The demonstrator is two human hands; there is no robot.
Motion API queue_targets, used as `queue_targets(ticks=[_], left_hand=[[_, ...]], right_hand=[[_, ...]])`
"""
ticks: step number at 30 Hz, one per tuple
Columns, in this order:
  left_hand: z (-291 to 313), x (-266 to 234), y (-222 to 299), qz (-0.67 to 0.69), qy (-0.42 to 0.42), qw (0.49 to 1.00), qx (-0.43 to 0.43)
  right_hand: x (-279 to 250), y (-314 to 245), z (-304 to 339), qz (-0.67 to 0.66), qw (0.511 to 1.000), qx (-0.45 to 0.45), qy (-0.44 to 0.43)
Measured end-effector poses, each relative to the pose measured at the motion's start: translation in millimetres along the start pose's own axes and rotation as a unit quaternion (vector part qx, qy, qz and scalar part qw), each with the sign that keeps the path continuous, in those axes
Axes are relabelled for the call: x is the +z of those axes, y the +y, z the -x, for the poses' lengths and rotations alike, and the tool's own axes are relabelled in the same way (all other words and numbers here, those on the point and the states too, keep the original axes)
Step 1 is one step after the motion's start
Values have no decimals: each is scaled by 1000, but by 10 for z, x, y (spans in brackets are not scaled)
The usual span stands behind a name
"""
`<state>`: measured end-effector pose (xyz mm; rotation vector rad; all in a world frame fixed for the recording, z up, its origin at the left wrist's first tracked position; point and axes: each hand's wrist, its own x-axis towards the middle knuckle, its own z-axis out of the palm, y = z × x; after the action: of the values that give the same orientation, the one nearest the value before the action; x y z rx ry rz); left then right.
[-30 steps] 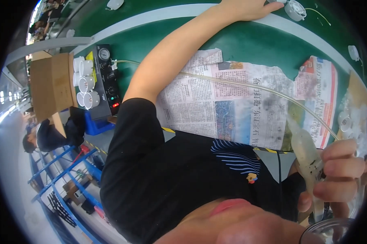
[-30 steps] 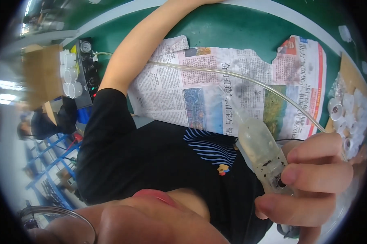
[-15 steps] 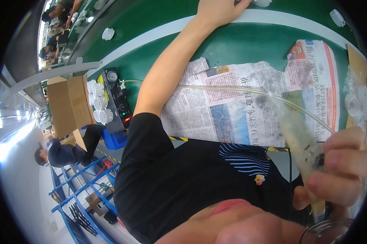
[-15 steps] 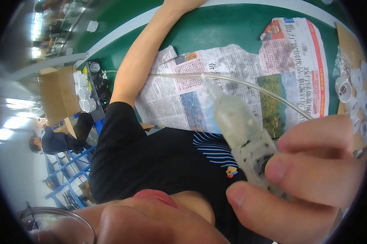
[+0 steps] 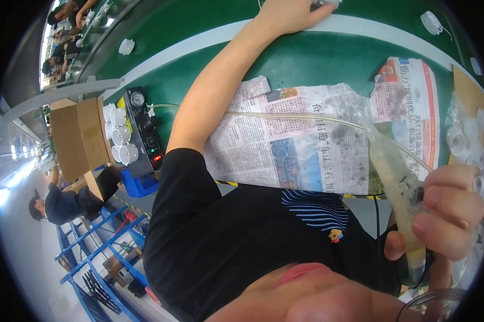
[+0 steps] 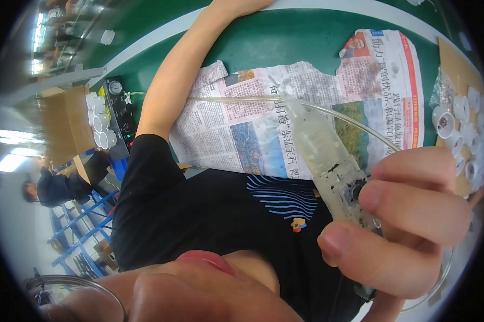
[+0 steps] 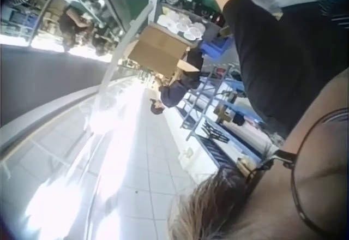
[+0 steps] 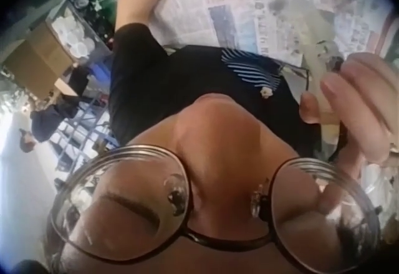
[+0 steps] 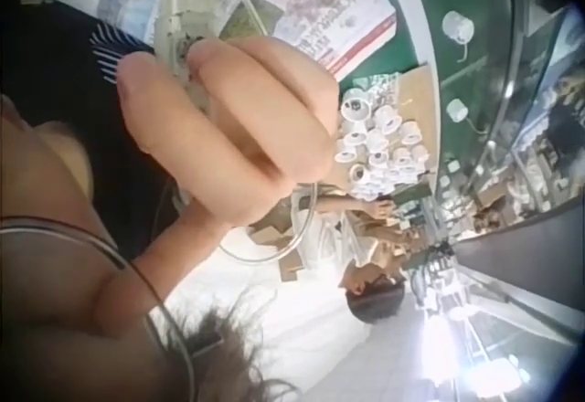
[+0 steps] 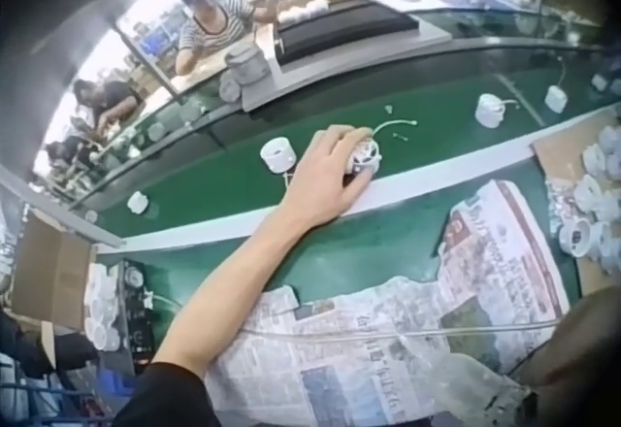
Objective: Apply glue or sealant to small round industrial components using a hand-held applicator.
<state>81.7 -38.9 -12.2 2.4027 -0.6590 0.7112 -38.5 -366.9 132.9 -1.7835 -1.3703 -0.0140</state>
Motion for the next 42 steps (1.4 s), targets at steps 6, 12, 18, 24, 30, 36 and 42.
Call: queue_targets(ticks=[6, 12, 18, 24, 30, 36, 42], left_hand=[[-14, 36, -2, -4, -4, 1000, -13], [-23, 39, 2, -11, -14, 999, -35], [-19, 13, -10, -19, -1, 999, -31], [-3, 6, -20, 1, -4, 999, -48], [-15, 19, -16, 8, 5, 1000, 2], [-37, 2, -6, 12, -12, 1000, 2], [-33, 23, 26, -23, -10, 1000, 6]], right_hand=[[34, -79, 124, 3, 1000, 24, 18], [-23, -103, 124, 2, 999, 27, 17], [-93, -107, 97, 16, 999, 28, -8], [-108, -63, 0, 25, 999, 17, -34], [-138, -145, 4, -2, 998, 55, -35], [-123, -87, 75, -10, 999, 33, -11], [-80, -22, 104, -20, 999, -23, 12]])
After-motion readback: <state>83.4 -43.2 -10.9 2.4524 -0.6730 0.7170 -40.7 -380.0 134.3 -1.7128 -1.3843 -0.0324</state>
